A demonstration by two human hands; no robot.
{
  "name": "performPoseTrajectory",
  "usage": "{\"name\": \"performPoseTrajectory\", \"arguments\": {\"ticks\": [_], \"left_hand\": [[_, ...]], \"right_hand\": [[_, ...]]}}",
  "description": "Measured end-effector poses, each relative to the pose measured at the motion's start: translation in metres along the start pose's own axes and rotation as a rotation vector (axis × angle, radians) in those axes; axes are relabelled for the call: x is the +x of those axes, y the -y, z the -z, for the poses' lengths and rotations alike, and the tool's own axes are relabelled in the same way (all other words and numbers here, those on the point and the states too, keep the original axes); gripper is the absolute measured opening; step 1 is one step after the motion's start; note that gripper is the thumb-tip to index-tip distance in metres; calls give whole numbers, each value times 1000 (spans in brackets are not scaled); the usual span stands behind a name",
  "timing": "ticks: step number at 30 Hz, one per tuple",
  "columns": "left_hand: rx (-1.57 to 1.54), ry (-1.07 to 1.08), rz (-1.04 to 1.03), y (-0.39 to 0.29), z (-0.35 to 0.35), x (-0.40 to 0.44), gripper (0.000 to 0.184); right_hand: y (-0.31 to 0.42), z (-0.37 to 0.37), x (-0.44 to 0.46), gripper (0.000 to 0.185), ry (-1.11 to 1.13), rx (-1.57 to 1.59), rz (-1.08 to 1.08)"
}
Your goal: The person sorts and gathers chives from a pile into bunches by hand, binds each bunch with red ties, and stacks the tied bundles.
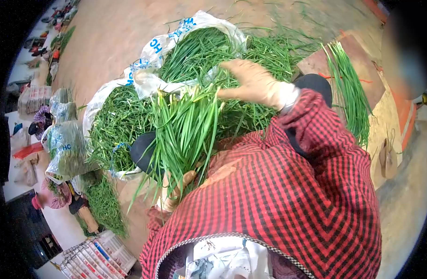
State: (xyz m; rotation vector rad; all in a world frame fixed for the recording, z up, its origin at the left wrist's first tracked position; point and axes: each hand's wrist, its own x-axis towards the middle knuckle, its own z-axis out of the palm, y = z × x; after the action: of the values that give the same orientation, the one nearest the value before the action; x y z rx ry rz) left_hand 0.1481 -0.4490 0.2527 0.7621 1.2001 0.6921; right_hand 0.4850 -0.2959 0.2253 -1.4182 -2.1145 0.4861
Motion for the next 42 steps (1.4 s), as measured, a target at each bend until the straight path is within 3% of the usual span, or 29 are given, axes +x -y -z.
{"name": "performPoseTrajectory", "arguments": {"ticks": [1,2,3,4,6,10,12,13,14,16,17,19,20,21,22,24,25,26,28,30,31,32,34,35,37,38,40,41,42], "left_hand": [[387,76,-37,-14,-3,4,43],[391,79,-38,-13,-4,3,43],[633,-19,-40,-10,-3,0,41],[713,-37,-75,-7,2,-3,39],[875,-81,-141,-12,3,-9,34],[826,-13,-43,-28,4,-16,33],[914,21,-91,-31,5,-15,34],[959,40,-119,-32,6,-14,34],[1003,58,-148,-33,7,-13,34],[1044,69,-177,-25,13,-14,34],[528,7,-59,-9,23,-16,34],[1293,214,-524,-3,38,-10,36],[1586,201,-827,0,45,-7,37],[1561,167,-886,10,52,-3,38],[1536,132,-946,16,56,-1,39],[1552,180,-931,-7,38,5,42],[1419,174,-676,-25,29,3,41],[1275,163,-425,-34,25,-2,40],[1304,140,-339,-34,40,-4,42],[1389,128,-389,-52,38,-6,43],[1583,179,-294,-73,26,-9,41],[1580,108,-838,-70,31,-13,39],[1576,114,-925,-73,35,-9,38],[1573,116,-925,-77,30,-8,38],[1784,229,-499,-92,12,-2,36],[1785,236,-506,-97,4,2,36],[1797,327,-366,-105,-10,6,39],[1786,300,-567,-107,-16,6,27],[1786,305,-576,-109,-19,7,27]], "right_hand": [[15,-6,2,60,68,-64,76],[27,-12,5,54,136,-126,152],[36,-13,12,37,327,-145,141],[25,-29,10,22,191,-141,269],[16,-37,7,20,298,-24,32],[4,-29,-4,19,275,-53,119],[-4,-21,4,21,407,-220,-64],[-27,-23,3,22,278,-195,-95],[-47,-18,5,27,243,-220,-245],[-65,5,3,40,475,-195,-407],[-55,8,-1,62,459,-152,-355],[-27,4,3,93,420,139,-201],[-11,-5,2,95,343,171,-64],[6,-13,3,96,339,206,2],[16,-30,2,91,281,193,62],[28,-58,5,71,204,189,-79],[27,-58,8,43,219,249,-245],[7,-71,7,31,156,257,-182],[-1,-51,6,28,325,55,-235],[-59,-63,-13,27,66,195,-139],[-89,-53,-8,27,73,125,-260],[-106,-41,-3,28,76,52,-383],[-62,10,12,30,107,366,-720],[-70,6,13,46,154,461,-537],[-10,19,17,70,163,198,-54],[25,27,23,94,313,158,48],[60,6,29,107,355,154,386],[82,-3,36,107,318,267,540],[103,-5,39,107,362,306,615]]}}
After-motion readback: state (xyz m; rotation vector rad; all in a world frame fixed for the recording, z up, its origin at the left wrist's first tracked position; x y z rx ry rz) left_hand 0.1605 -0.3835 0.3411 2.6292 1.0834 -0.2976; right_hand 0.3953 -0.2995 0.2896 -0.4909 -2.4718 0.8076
